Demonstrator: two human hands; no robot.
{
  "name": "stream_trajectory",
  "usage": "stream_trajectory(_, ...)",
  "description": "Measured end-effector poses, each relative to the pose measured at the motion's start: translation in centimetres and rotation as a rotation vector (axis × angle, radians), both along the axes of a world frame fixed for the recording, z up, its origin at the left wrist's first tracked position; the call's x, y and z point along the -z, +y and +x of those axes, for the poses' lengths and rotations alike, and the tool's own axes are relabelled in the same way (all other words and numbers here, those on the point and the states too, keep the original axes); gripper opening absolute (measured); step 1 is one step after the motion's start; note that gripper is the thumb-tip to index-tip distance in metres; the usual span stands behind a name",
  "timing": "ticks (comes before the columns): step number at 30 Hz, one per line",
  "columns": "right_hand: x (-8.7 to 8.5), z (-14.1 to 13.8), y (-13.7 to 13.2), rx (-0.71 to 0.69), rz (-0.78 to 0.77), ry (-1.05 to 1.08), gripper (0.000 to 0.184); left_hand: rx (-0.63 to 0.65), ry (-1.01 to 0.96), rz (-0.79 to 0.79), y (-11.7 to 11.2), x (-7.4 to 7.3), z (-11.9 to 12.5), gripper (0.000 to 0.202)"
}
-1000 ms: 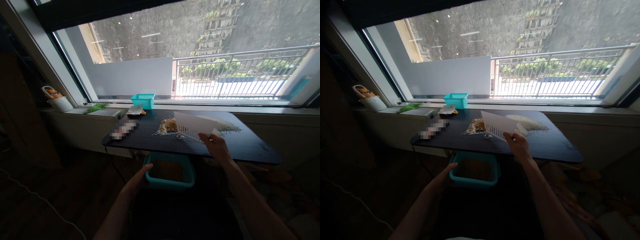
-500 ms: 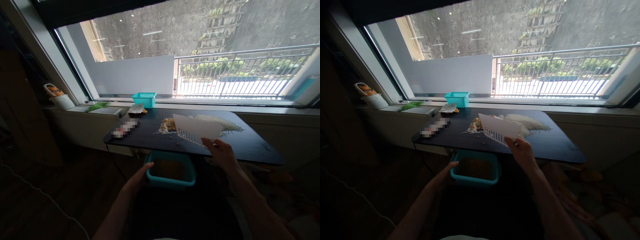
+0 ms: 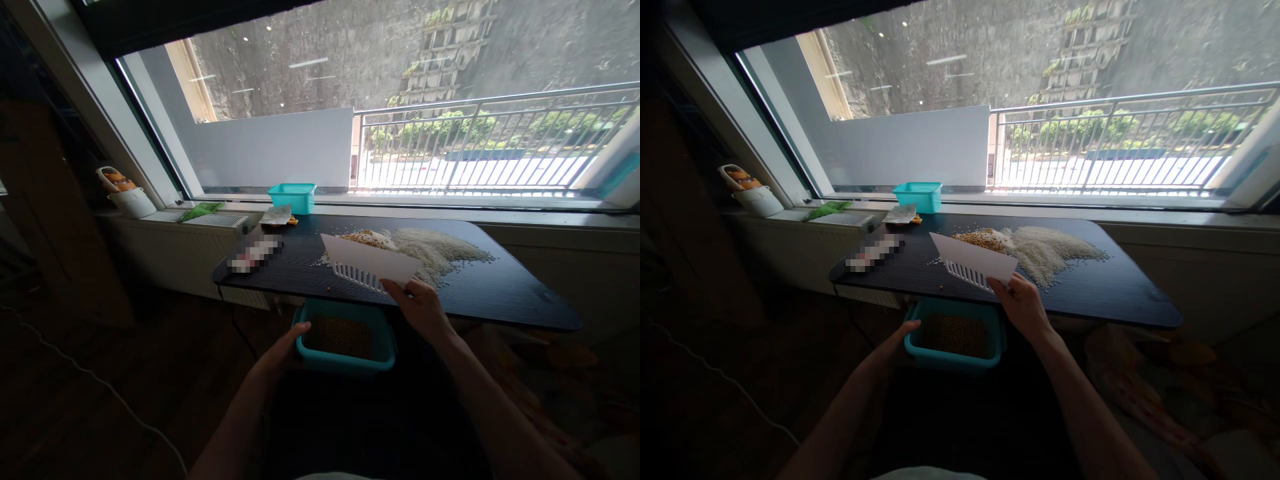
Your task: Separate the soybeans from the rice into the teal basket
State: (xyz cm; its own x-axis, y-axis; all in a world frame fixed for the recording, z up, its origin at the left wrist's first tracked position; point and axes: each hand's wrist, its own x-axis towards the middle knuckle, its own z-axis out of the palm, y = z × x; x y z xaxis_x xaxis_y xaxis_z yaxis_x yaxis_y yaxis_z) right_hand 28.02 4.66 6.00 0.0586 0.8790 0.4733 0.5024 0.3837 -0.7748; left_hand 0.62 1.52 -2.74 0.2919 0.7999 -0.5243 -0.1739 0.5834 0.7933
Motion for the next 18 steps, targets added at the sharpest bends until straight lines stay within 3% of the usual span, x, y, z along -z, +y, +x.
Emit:
stream_trajectory(4,0.2,-1.2,0.6,-0.122,-0.039,-0.041,0.034,-0.020,-0.001,0.001,-0.1,-0.2,0.0,0.065)
stream_trajectory(8,0.2,0.4,-1.0,-0.174,-0.101,-0.005,0.035,-0.015,-0.004,-0.002,-0.2,-0.4,0.1,0.065)
stream_trajectory(14,-1.5,4.2,-0.8,0.247,-0.110,0.100,0.035,-0.007,0.006,-0.005,-0.2,-0.5,0.2,0.067)
stream_trajectory(18,-2.0,4.9,0.9,0.282,-0.091,0.067,0.033,0.003,-0.005,0.004,-0.2,-0.4,0.2,0.065)
